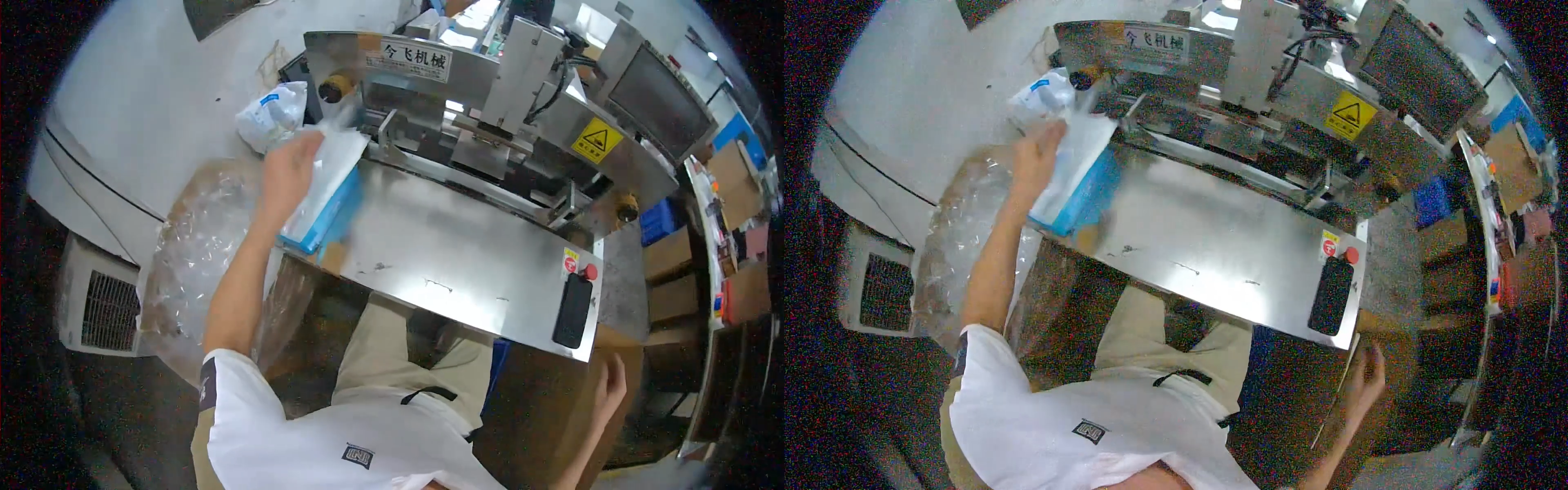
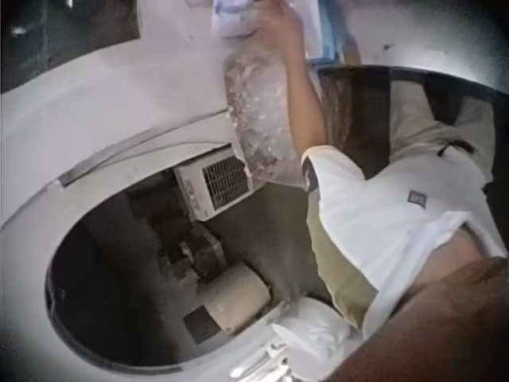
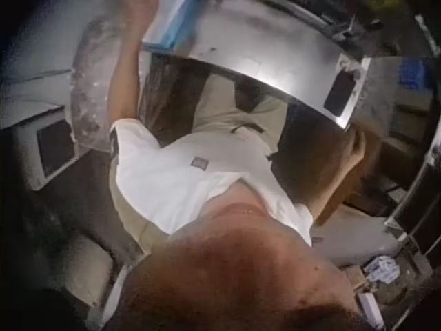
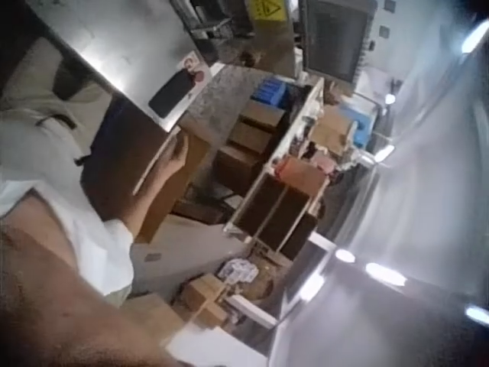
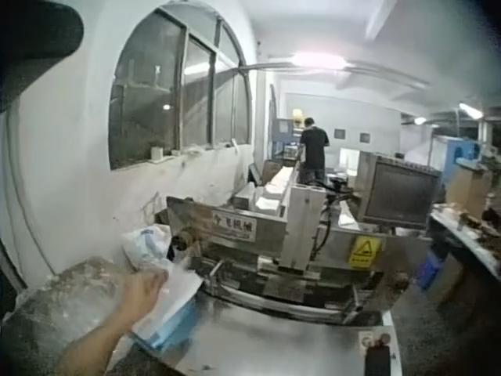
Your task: Packaging small white boxes into plastic bags, sealing them with a heat-sealing machine, and placing the sealed items into a larger cardboard shipping carton.
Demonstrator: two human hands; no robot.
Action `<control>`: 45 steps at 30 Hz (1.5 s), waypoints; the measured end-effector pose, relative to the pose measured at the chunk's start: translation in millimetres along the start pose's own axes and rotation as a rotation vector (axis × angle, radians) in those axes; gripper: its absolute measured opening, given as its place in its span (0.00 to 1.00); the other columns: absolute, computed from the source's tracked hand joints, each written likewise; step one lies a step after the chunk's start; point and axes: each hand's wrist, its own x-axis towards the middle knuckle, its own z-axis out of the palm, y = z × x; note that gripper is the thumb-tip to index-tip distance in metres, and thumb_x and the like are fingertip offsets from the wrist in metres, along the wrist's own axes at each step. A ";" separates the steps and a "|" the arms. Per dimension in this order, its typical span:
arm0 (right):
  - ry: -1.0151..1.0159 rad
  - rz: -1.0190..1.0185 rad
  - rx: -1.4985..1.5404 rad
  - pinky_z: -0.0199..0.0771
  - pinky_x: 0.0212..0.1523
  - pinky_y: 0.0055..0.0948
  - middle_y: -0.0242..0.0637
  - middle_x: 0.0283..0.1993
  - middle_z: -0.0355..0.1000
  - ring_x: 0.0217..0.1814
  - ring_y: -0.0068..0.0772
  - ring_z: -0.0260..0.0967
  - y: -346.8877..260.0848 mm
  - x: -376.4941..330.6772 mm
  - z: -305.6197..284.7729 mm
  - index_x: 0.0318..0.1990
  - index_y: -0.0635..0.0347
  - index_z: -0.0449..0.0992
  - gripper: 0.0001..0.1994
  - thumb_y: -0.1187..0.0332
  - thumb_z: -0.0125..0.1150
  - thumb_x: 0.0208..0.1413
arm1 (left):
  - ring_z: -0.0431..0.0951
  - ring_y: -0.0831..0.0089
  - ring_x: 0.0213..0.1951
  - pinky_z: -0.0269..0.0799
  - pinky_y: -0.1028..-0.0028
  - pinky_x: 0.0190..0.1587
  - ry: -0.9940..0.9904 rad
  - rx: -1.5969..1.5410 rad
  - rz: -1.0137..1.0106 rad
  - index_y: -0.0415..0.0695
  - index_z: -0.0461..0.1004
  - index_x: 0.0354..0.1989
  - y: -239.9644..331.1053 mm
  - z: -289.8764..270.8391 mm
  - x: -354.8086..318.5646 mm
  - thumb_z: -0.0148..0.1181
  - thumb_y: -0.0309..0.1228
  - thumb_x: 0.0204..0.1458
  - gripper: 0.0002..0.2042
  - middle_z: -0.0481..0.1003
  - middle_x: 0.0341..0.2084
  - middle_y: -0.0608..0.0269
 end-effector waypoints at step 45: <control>-1.148 -0.630 0.094 0.75 0.45 0.34 0.42 0.41 0.78 0.44 0.36 0.74 -106.8 113.7 234.8 0.38 0.64 0.81 0.12 0.63 0.65 0.56 | 0.79 0.66 0.31 0.73 0.65 0.36 -1.355 -0.325 -0.016 0.42 0.79 0.39 90.9 88.6 -34.4 0.57 0.42 0.59 0.15 0.80 0.29 0.54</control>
